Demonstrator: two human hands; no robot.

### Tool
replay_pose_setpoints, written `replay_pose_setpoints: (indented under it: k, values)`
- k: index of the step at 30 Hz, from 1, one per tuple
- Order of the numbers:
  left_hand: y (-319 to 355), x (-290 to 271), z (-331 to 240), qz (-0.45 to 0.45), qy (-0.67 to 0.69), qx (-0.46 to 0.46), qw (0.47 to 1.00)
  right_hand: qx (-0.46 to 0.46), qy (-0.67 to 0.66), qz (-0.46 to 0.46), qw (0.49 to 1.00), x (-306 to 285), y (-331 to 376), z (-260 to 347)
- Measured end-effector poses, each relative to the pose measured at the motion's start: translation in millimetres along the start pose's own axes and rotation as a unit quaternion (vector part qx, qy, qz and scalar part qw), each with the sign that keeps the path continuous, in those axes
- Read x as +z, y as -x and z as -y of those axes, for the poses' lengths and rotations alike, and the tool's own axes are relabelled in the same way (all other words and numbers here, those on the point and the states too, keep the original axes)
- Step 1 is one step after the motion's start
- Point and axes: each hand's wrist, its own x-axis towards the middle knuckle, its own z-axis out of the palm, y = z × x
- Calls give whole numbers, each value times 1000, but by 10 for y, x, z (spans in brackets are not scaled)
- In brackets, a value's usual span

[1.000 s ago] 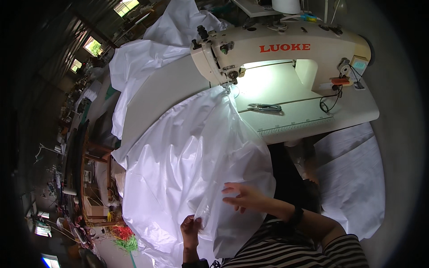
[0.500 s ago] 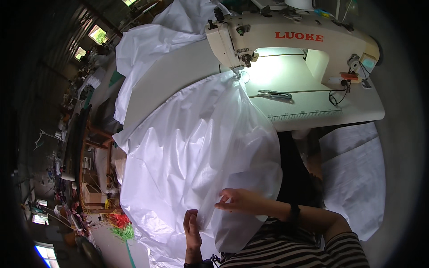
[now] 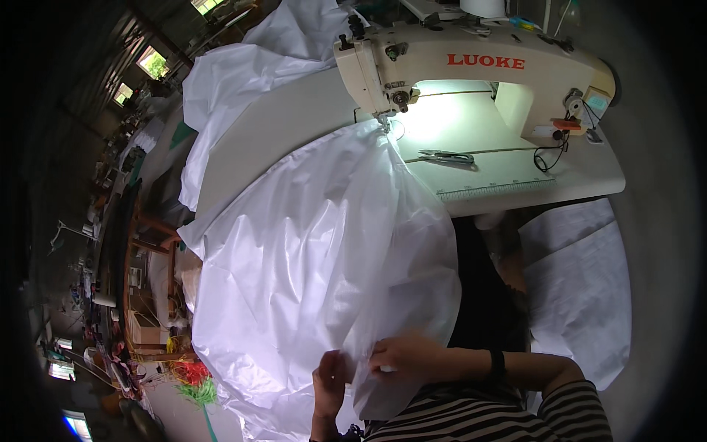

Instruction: Sewing white plastic or fabric sheets using an industrial sewing machine.

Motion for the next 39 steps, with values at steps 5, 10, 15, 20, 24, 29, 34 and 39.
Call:
replay_pose_setpoints:
  k: [5, 10, 15, 20, 24, 29, 34, 39]
  values:
    - [83, 70, -119, 15, 149, -27, 988, -65, 125, 39, 989, 127, 5, 176]
    - [93, 141, -123, 42, 120, -71, 989, -95, 91, 137, 982, 203, 95, 232]
    - [64, 33, -120, -65, 205, -150, 965, -26, 35, -5, 999, -25, 300, 176]
    - [62, -68, -156, -116, 92, -119, 982, 238, 211, -247, 915, -448, 702, -90]
    - [47, -41, -217, -113, 81, -113, 984, 412, 237, -237, 847, -568, 896, -221]
    - [68, -7, -263, -108, 26, -22, 994, 265, 88, -240, 930, -507, 676, -27]
    - [113, 31, -250, -82, 105, -99, 986, 184, -8, -68, 980, -225, -22, 167]
    - [79, -68, -300, -214, 58, 25, 975, 70, -15, -110, 991, -79, -37, 246]
